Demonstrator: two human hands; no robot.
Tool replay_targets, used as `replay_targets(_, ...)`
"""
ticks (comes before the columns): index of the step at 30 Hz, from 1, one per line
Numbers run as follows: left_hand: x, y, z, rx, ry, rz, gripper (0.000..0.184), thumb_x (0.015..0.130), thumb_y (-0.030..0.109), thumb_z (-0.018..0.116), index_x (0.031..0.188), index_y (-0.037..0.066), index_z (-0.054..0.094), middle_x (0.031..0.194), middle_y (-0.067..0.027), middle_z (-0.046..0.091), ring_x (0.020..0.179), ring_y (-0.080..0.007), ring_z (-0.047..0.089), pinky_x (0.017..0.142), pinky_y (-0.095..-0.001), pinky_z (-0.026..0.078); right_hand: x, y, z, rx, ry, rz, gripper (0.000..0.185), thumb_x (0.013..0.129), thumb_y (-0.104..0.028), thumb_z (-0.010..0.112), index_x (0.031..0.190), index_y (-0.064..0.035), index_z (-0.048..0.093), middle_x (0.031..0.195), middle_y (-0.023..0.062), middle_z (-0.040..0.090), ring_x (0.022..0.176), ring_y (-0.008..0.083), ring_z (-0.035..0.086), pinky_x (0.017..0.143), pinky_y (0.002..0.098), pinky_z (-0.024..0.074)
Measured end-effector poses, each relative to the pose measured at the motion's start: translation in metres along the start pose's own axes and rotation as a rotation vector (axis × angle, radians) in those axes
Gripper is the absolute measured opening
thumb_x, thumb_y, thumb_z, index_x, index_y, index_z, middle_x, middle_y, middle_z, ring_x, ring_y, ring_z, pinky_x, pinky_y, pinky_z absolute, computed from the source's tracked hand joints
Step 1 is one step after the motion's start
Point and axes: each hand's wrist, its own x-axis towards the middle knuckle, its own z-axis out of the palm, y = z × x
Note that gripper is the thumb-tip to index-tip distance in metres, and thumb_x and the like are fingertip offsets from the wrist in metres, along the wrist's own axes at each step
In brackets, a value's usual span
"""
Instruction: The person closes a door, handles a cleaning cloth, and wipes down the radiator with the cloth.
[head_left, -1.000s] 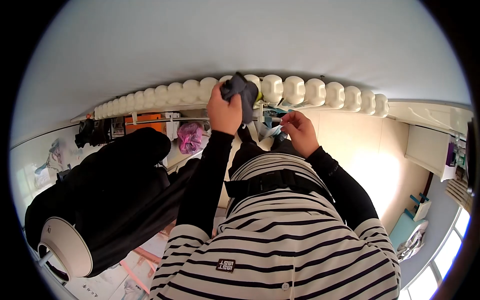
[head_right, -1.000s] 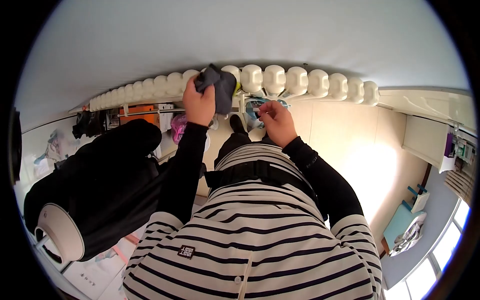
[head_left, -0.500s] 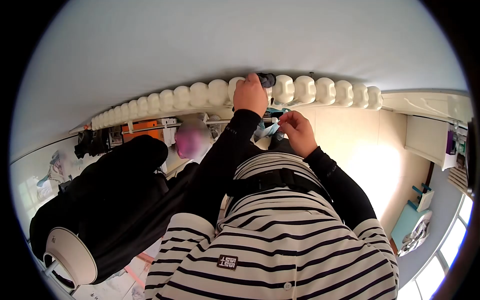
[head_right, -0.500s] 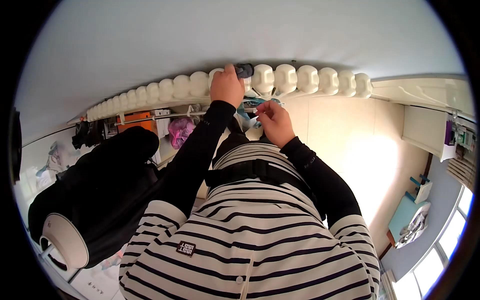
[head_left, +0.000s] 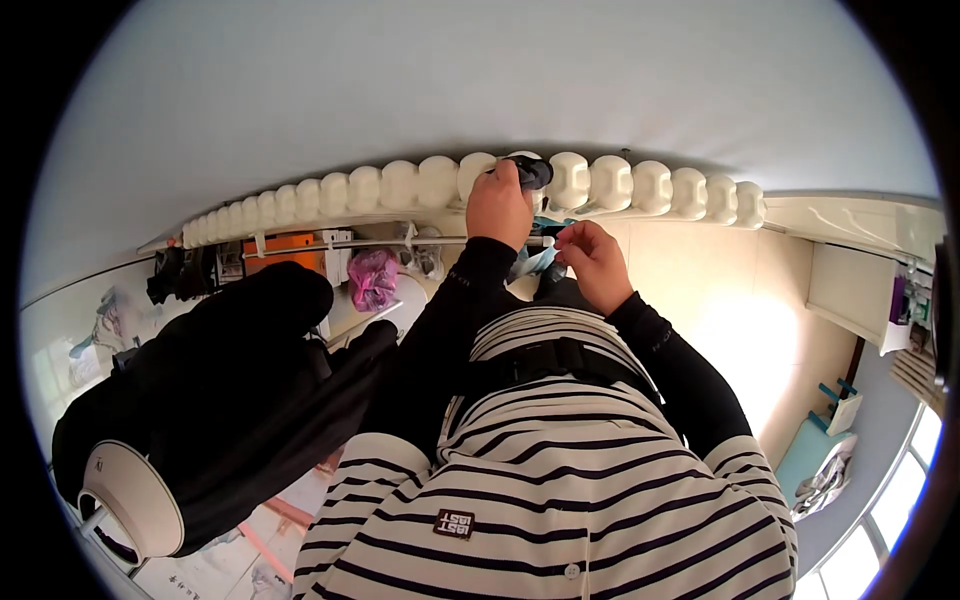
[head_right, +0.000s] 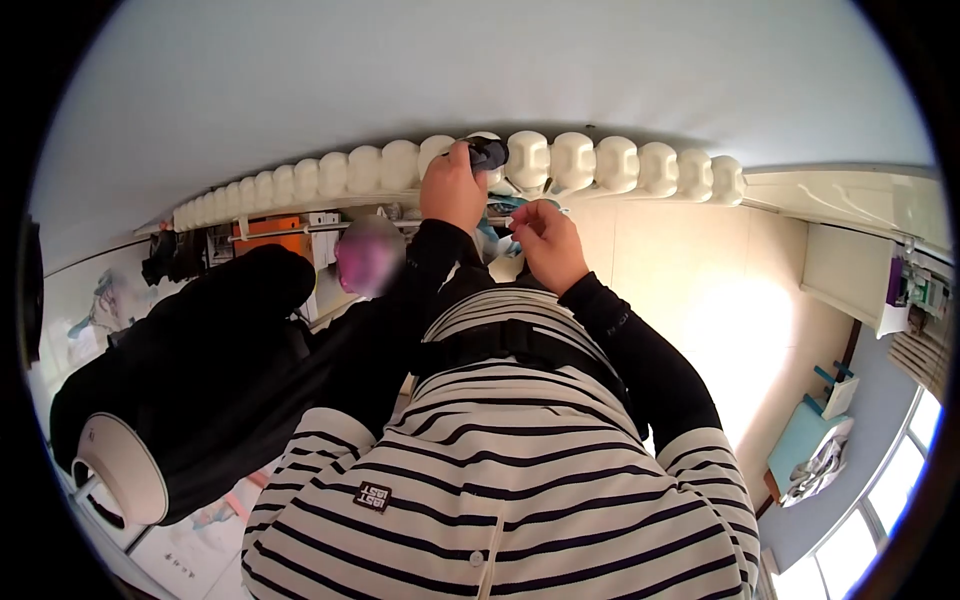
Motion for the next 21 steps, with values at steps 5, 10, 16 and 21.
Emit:
replay_targets(5, -0.039, -0.010, -0.019, -0.090, -0.289, -0.128, 0.039, 0.081, 0.016, 0.071, 0.113, 0.000, 0.057, 0.090, -0.0250, 0.067, 0.089, -0.0440, 0.065, 0.079, -0.0534, 0.052, -0.003, -0.003, 0.007, 0.002, -0.025, 0.011, 0.016, 0.093, -0.002, 0.056, 0.109, 0.0024, 0.059, 0.099, 0.0080, 0.067, 0.088, 0.0142, 0.066, 0.080, 0.0278, 0.0531)
replay_targets(10, -0.060, -0.025, -0.038, -0.136, -0.252, -0.153, 0.044, 0.081, 0.017, 0.068, 0.121, 0.001, 0.059, 0.096, -0.0263, 0.068, 0.093, -0.0442, 0.066, 0.081, -0.0522, 0.052, -0.008, -0.004, 0.001, 0.097, 0.036, -0.017, 0.016, 0.091, -0.001, 0.056, 0.106, 0.0034, 0.061, 0.092, 0.0086, 0.069, 0.083, 0.0151, 0.067, 0.076, 0.0285, 0.0536)
replay_targets(16, -0.012, 0.015, -0.034, -0.195, 0.378, 0.037, 0.044, 0.082, 0.013, 0.067, 0.124, 0.002, 0.059, 0.103, -0.0220, 0.067, 0.098, -0.0425, 0.061, 0.085, -0.0505, 0.049, -0.013, 0.007, -0.012, 0.127, 0.065, -0.019, 0.017, 0.091, -0.001, 0.057, 0.107, 0.0036, 0.061, 0.093, 0.0094, 0.069, 0.085, 0.0157, 0.067, 0.078, 0.0284, 0.0538)
replay_targets(21, -0.005, 0.040, 0.021, -0.099, 0.045, 0.027, 0.046, 0.080, 0.012, 0.071, 0.123, 0.000, 0.058, 0.107, -0.0199, 0.067, 0.096, -0.0399, 0.061, 0.084, -0.0490, 0.051, -0.018, 0.003, -0.010, 0.117, 0.062, -0.009, 0.018, 0.091, 0.000, 0.057, 0.108, 0.0043, 0.060, 0.095, 0.0101, 0.069, 0.087, 0.0157, 0.067, 0.079, 0.0288, 0.0541)
